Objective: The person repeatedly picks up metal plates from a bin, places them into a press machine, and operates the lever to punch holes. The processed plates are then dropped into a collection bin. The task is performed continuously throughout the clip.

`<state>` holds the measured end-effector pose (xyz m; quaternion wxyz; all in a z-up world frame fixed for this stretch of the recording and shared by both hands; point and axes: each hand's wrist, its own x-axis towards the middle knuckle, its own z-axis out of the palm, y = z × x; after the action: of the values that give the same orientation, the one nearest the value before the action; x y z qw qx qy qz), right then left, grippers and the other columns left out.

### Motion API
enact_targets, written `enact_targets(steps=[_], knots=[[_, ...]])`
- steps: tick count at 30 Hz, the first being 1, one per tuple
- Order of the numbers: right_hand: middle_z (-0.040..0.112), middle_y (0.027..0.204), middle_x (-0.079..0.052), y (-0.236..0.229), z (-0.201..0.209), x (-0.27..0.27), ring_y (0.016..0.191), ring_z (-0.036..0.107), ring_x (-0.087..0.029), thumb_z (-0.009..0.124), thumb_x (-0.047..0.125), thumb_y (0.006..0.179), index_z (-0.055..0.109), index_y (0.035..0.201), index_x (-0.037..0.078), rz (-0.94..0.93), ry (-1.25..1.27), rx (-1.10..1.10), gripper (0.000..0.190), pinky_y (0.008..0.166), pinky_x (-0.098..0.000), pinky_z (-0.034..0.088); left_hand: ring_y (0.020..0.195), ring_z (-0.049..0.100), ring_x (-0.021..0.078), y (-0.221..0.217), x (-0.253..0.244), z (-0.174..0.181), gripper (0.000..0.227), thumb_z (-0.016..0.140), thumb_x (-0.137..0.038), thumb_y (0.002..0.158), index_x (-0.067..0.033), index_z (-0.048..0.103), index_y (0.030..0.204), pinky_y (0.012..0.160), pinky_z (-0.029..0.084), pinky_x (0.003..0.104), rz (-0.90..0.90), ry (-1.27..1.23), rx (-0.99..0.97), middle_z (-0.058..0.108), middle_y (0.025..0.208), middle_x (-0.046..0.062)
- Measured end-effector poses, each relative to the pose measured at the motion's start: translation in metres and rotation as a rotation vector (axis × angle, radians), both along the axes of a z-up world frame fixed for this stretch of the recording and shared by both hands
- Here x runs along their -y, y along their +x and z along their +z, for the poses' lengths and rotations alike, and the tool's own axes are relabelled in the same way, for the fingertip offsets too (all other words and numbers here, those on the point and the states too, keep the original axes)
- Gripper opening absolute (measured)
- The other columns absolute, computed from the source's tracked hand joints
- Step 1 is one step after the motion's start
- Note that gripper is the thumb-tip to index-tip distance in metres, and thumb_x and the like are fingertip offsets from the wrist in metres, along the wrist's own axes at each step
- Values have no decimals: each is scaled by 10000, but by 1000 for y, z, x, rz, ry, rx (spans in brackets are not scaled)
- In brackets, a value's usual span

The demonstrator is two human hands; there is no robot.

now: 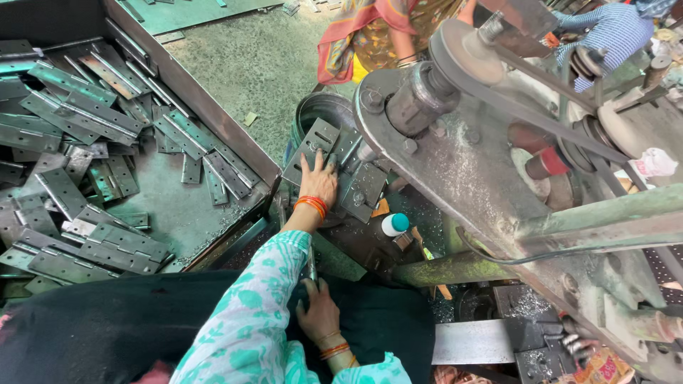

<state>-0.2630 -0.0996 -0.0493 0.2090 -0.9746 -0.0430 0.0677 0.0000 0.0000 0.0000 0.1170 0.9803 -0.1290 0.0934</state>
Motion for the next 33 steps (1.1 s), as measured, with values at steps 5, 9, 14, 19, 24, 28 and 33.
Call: enact_targets(steps=[5,9,14,19,24,28,33], knots=[[492,1431,-214,-4,-15,5,1061,653,-455,724,289,854,541,1373,241,5,10,-58,553,847,-524,566,1513,248,363,-12,-12,14,393,471,-240,975,-133,689,1284,1147,138,764,4,-45,30,509,1509,37],[564,1336,-166,9,28,2,1076,645,-434,759,280,804,573,1327,187,14,2,3,563,834,-499,564,1458,355,342,-38,-43,8,393,551,-224,919,-118,669,1279,1173,221,672,-2,-142,119,553,1434,58],[688,1137,-88,25,103,-5,971,705,-339,706,275,854,637,1234,156,4,53,81,404,800,-449,569,1304,510,318,-67,-128,-53,591,657,-129,798,-111,618,1388,1113,399,495,197,-294,374,589,1352,91],[689,1131,-86,35,135,-27,972,690,-371,716,273,849,682,1160,146,33,-26,104,338,788,-466,557,1218,531,354,-73,-185,-133,574,720,-106,817,-103,599,1378,938,485,499,574,-442,158,576,1328,125],[689,1135,-76,35,138,-31,978,691,-369,711,270,841,692,1153,149,25,-45,95,335,792,-461,560,1179,533,384,-46,-186,-185,520,729,-48,750,-52,614,1257,885,533,487,714,-441,-16,552,1327,167],[685,1151,-62,40,138,-30,979,700,-352,702,271,843,691,1166,155,14,-52,53,343,804,-448,565,1157,548,385,-29,-184,-193,496,732,-20,742,-43,616,1223,903,545,449,751,-477,-47,563,1287,160],[685,1176,-56,39,138,-31,1001,697,-347,706,264,837,699,1157,147,25,-39,60,341,812,-438,567,1110,560,380,-39,-209,-191,546,755,-36,704,-42,628,1236,894,546,427,764,-408,-50,591,1239,139]])
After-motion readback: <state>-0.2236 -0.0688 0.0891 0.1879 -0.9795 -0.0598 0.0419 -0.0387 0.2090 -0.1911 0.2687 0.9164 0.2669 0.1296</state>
